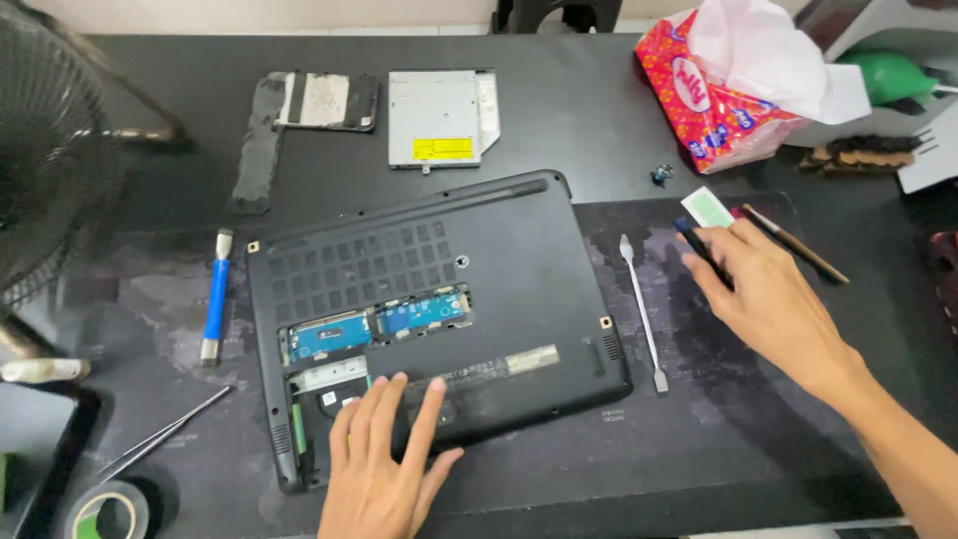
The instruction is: The person works on a laptop at a repair bench. They pry open and remove the bottom cover with a spudger, set the cover aside, then use a screwdriver to unscrew and detach the cooling fan and heatsink from the exposed motherboard, handling small components on the board.
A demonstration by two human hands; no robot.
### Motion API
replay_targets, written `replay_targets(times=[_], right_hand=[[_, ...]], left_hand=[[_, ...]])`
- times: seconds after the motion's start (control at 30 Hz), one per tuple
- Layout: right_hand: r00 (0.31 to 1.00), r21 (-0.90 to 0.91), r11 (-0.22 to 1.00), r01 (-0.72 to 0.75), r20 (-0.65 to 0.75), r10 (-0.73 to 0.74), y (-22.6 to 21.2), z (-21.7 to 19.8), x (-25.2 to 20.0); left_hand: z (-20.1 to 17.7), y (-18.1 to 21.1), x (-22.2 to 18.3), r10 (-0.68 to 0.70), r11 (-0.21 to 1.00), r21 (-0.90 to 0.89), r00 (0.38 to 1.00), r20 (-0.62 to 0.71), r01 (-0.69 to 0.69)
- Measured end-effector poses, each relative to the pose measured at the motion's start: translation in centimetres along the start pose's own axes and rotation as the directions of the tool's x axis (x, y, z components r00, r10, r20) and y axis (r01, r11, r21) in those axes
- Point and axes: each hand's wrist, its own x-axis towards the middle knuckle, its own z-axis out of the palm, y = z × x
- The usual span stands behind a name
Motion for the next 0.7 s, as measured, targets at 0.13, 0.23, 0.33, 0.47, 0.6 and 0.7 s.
replay_targets(times=[0.13, 0.23, 0.33, 0.47, 0.6, 0.7], right_hand=[[0.998, 0.057, 0.998, -0.029, 0.054, 0.026, -1.7, 0.3, -0.6], [0.990, 0.082, 0.989, -0.119, 0.085, 0.112, -3.3, 0.3, -1.5], [0.979, -0.068, 0.989, 0.132, -0.149, -0.141, -5.8, 0.2, -3.8], [0.995, 0.306, 0.950, -0.063, 0.098, 0.034, -7.5, 2.0, -7.9], [0.977, 0.309, 0.943, -0.121, 0.206, 0.057, -7.9, 3.6, -9.7], [0.986, 0.310, 0.945, -0.100, 0.159, 0.052, -8.7, 4.0, -10.1]], left_hand=[[-1.5, -1.6, -1.0, -0.053, 0.991, 0.118, 0.995, -0.080, 0.062], [-1.8, -2.2, -2.0, -0.024, 0.995, 0.092, 0.997, -0.069, 0.031], [-1.6, -2.5, -3.0, -0.030, 0.990, 0.137, 0.997, -0.074, 0.040], [-2.9, -2.0, -3.6, -0.030, 0.977, 0.202, 0.983, -0.180, 0.067], [-4.7, -1.3, -3.8, -0.205, 0.905, 0.281, 0.907, -0.367, 0.319], [-3.7, -1.4, -5.0, -0.491, 0.831, 0.142, 0.830, -0.265, 0.538]])
